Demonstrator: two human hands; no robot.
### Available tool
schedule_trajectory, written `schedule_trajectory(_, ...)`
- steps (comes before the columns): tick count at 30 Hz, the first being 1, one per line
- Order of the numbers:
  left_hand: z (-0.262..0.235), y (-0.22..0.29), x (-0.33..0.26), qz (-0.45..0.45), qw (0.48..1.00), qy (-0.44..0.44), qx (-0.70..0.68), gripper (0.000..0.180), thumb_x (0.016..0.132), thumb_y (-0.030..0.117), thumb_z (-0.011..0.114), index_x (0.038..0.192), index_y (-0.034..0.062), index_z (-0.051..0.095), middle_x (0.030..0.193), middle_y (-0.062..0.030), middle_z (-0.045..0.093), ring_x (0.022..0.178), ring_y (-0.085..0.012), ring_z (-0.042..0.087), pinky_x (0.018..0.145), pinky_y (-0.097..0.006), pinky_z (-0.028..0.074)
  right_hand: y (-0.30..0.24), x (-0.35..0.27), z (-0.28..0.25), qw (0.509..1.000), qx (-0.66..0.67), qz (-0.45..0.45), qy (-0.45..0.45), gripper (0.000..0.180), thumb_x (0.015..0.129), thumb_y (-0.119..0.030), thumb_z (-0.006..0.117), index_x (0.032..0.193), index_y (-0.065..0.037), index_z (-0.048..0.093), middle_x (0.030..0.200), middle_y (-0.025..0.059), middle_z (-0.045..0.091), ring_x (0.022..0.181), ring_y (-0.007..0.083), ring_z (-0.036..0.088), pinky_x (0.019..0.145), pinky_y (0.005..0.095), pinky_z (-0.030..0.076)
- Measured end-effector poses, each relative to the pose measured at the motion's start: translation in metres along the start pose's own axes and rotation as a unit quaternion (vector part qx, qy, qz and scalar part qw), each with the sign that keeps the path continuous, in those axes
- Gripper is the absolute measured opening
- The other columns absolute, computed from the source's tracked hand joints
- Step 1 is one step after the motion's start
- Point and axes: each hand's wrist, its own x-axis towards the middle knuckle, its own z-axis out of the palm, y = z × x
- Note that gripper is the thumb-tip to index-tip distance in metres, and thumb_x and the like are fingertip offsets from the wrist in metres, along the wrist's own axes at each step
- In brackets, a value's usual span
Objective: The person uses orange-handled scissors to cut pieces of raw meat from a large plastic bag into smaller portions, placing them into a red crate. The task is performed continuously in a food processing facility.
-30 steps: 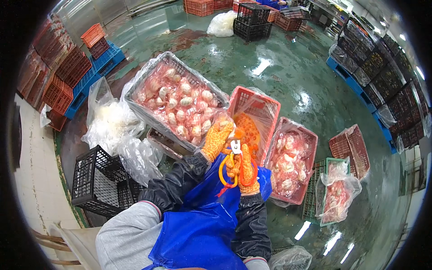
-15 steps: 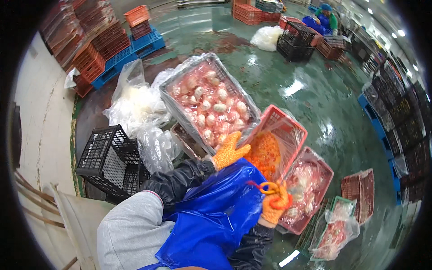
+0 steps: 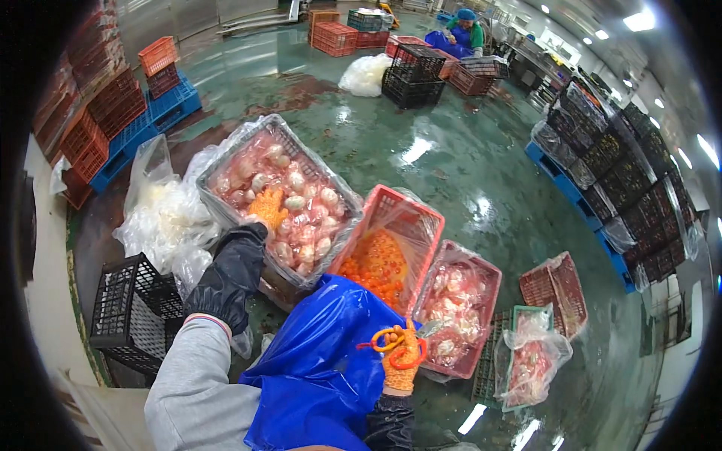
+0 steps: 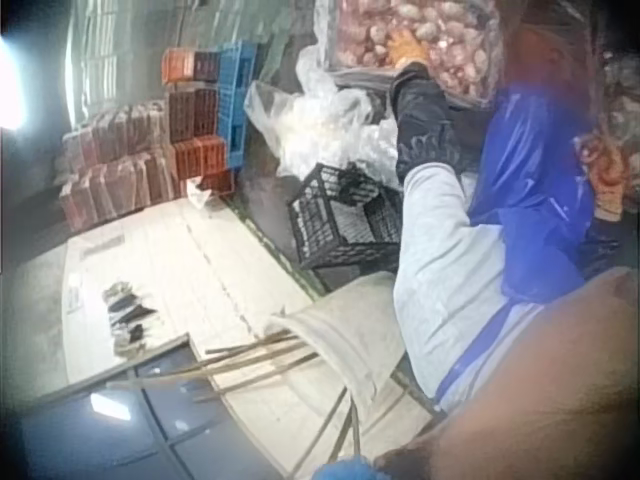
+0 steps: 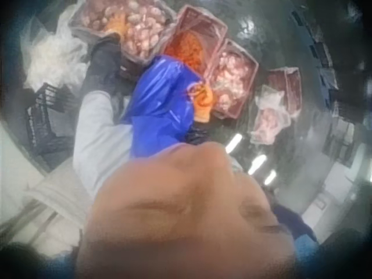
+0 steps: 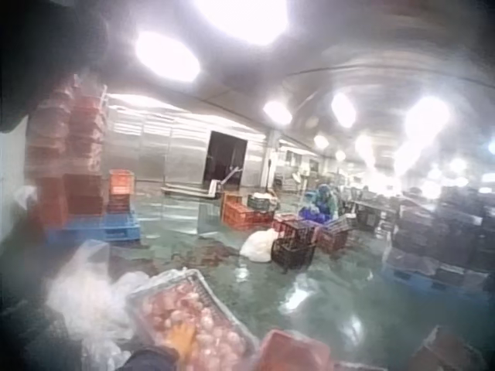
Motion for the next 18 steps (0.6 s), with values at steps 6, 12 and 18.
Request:
schedule_trajectory(6, -0.008, 0.011, 0.014, -0.075, 0.982, -0.173, -0.009, 0.053, 0.074, 0.036, 0.061, 0.12, 0.0125, 0.048, 0.112, -0.0171, 0.056, 0.101, -0.0332, 0.055, 0.085, -0.044, 0.044, 0.007, 0.005, -0.014, 0.998, -0.065, -0.02, -0.016, 0.039, 0.088, -0.018, 0.054, 0.123, -0.004, 0.044, 0.087, 0.0082, 0.057, 0.068, 0.0136, 0.056, 0.062, 0.0239, 0.052)
schedule_trajectory(12, 0.024, 0.017, 0.01, 0.112, 0.946, 0.151, 0.264, 0.03, 0.071, 0.026, 0.061, 0.096, 0.0106, 0.061, 0.115, -0.0149, 0.053, 0.104, -0.0314, 0.052, 0.089, -0.042, 0.039, 0.01, 0.003, -0.007, 0.999, -0.027, -0.012, -0.039, 0.044, 0.085, -0.012, 0.054, 0.125, -0.003, 0.04, 0.082, 0.0113, 0.059, 0.061, 0.0173, 0.056, 0.055, 0.0259, 0.049)
schedule_trajectory(18, 0.017, 0.014, 0.024, 0.071, 0.995, -0.072, -0.026, 0.031, 0.074, 0.017, 0.058, 0.104, 0.0086, 0.058, 0.109, -0.0162, 0.057, 0.105, -0.0309, 0.054, 0.086, -0.042, 0.043, 0.007, -0.001, -0.002, 0.998, -0.046, -0.018, -0.028, 0.048, 0.083, -0.011, 0.054, 0.127, 0.0, 0.036, 0.078, 0.0106, 0.057, 0.059, 0.0164, 0.056, 0.055, 0.026, 0.049)
